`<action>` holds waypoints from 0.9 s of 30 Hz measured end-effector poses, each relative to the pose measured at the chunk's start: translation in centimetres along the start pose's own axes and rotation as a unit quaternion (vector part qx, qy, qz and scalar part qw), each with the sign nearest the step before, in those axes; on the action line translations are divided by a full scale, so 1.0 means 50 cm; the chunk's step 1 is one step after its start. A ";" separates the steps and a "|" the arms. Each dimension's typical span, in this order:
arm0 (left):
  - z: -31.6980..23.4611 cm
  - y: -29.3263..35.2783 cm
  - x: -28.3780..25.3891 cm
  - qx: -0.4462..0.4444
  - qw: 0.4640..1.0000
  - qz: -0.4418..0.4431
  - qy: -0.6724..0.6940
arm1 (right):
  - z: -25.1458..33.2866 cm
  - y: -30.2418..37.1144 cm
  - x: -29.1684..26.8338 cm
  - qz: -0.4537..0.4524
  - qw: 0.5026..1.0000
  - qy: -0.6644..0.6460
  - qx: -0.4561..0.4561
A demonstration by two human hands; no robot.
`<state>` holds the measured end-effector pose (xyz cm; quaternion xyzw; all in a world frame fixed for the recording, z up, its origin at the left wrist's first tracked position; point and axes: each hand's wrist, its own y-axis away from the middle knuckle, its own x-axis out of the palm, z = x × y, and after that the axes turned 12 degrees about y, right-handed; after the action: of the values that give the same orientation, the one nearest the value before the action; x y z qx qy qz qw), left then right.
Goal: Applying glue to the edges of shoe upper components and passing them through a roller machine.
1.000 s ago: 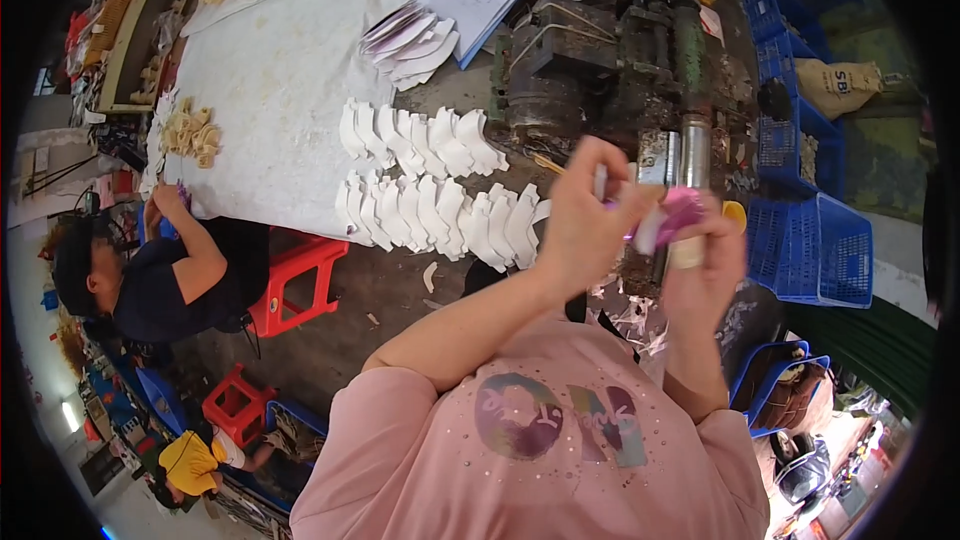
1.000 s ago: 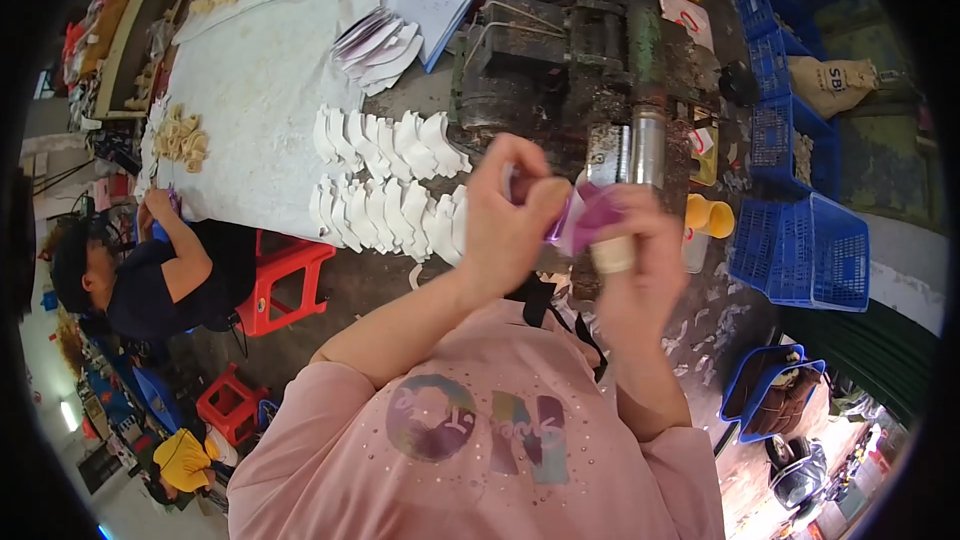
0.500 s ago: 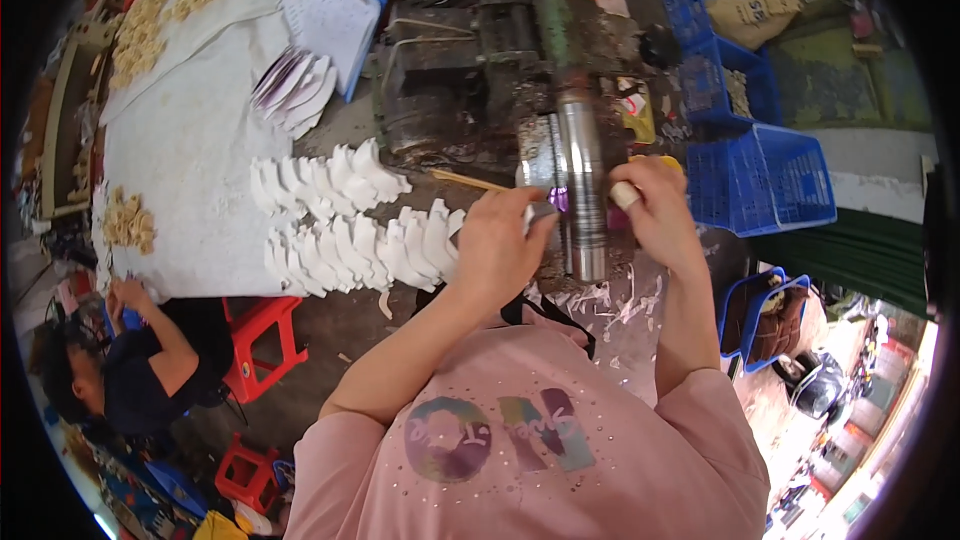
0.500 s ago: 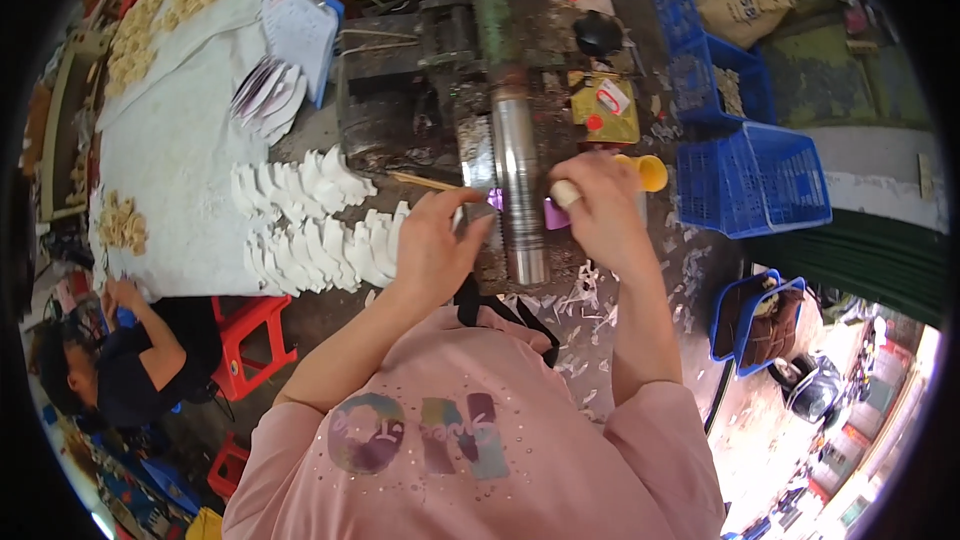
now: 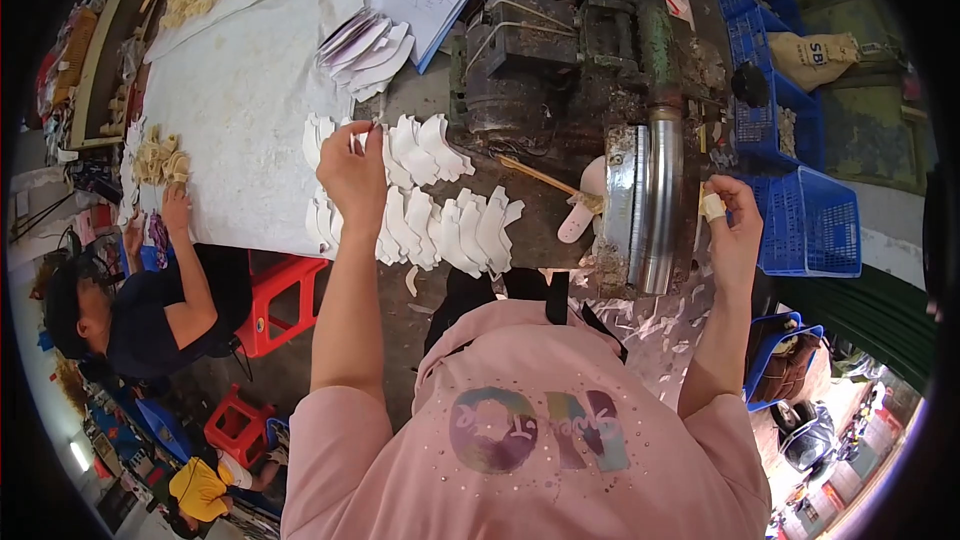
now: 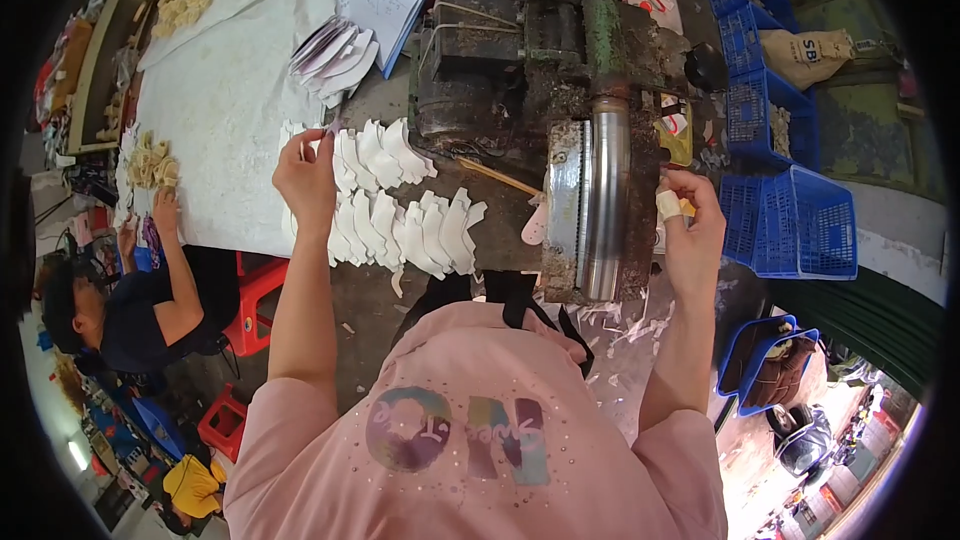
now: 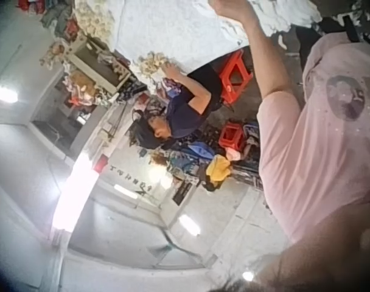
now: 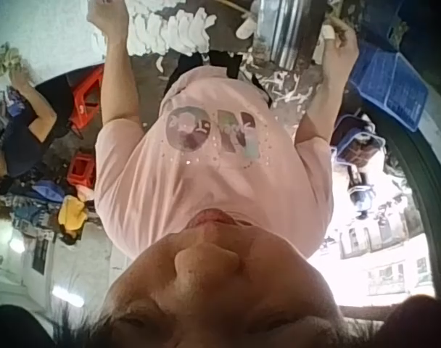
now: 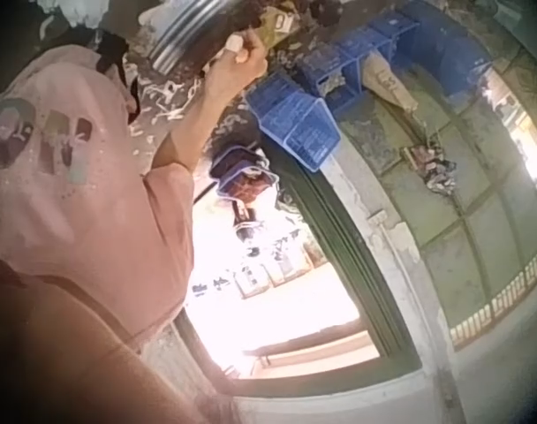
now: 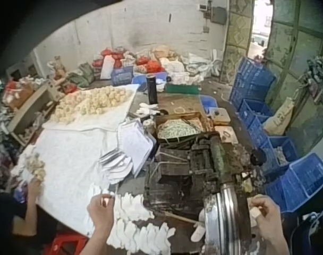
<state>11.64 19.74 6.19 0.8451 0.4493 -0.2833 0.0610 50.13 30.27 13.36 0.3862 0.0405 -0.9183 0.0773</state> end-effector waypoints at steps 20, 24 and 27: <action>-0.117 0.091 0.025 -0.112 0.874 0.326 0.342 | 0.124 0.049 0.026 0.011 0.992 -0.096 -0.077; -0.244 0.160 0.039 0.047 0.798 0.382 0.465 | 0.222 0.065 0.102 0.029 0.962 0.048 -0.267; -0.284 0.200 0.055 0.077 0.755 0.380 0.529 | 0.223 0.108 0.138 -0.028 0.963 0.036 -0.266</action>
<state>26.82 20.92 15.01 0.9632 0.0288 0.2219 -0.1491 38.47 22.69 16.14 0.3830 0.2967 -0.8618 0.1503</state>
